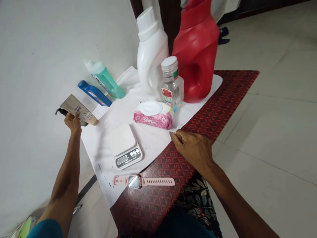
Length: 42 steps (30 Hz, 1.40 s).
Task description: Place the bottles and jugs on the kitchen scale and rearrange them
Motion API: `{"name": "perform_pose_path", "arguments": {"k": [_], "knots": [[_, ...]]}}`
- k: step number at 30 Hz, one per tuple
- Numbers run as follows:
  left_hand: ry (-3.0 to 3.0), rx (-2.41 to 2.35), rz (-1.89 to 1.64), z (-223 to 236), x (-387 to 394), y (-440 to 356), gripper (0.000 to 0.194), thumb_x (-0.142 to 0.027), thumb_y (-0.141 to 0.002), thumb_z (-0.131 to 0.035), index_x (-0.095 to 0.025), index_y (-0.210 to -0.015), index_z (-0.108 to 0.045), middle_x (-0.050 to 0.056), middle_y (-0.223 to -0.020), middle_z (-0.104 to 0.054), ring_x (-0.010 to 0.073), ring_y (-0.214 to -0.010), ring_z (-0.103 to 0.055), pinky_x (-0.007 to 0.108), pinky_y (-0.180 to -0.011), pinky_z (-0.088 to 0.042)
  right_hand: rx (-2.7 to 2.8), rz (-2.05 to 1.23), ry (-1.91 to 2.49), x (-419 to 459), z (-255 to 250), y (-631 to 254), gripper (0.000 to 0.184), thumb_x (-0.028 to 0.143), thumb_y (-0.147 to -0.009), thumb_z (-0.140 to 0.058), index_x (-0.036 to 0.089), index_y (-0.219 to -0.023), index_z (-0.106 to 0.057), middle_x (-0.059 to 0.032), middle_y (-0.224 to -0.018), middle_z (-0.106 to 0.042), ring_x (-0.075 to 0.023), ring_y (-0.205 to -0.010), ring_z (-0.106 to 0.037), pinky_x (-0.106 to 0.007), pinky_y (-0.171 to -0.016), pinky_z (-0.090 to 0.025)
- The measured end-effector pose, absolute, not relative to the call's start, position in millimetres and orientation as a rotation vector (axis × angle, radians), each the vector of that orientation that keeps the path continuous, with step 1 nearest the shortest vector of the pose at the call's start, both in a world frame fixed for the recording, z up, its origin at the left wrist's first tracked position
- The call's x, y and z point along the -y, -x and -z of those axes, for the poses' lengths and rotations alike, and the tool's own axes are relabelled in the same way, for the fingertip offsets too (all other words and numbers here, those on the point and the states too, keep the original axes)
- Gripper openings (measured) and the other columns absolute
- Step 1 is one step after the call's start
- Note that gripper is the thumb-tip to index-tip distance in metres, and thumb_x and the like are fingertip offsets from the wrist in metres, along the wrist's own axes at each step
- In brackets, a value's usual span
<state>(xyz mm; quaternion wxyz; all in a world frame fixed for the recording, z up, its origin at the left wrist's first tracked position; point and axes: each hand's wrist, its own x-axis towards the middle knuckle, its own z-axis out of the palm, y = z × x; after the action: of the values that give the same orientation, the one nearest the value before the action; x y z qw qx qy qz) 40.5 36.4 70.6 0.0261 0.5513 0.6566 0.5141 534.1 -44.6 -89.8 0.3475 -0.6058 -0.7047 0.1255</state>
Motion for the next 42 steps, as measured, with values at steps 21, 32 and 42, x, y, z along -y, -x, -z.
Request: {"name": "perform_pose_path", "arguments": {"k": [21,32,42], "knots": [[-1.707,-1.641,-1.596,-72,78,-203,0.022,-0.036,-0.081,-0.093,-0.022,-0.093,-0.082,0.004,-0.099,-0.083,0.0231,-0.096,-0.077,0.041,-0.092,-0.067,1.834,-0.404,1.702,45,83,-532,0.049,0.050,-0.101,-0.056,0.023,-0.060,-0.060,-0.0065,-0.061,-0.067,-0.0195,-0.061,-0.059,-0.033,-0.063,-0.025],[-1.802,-1.720,-1.449,-79,91,-193,0.062,-0.067,-0.078,-0.090,-0.030,-0.126,-0.075,0.009,-0.122,-0.078,0.0315,-0.119,-0.076,0.048,-0.100,-0.066,1.804,-0.384,1.613,46,86,-534,0.057,0.055,-0.104,-0.049,0.025,-0.056,-0.050,-0.0050,-0.056,-0.061,-0.0185,-0.056,-0.054,-0.034,-0.061,-0.025],[-1.677,-1.856,-1.362,-71,83,-198,0.022,-0.042,-0.078,-0.094,-0.027,-0.091,-0.084,0.005,-0.099,-0.084,0.0268,-0.092,-0.079,0.045,-0.082,-0.069,1.800,-0.438,1.650,46,84,-533,0.054,0.053,-0.102,-0.052,0.024,-0.057,-0.050,-0.0037,-0.057,-0.061,-0.0176,-0.057,-0.054,-0.033,-0.062,-0.024]]}}
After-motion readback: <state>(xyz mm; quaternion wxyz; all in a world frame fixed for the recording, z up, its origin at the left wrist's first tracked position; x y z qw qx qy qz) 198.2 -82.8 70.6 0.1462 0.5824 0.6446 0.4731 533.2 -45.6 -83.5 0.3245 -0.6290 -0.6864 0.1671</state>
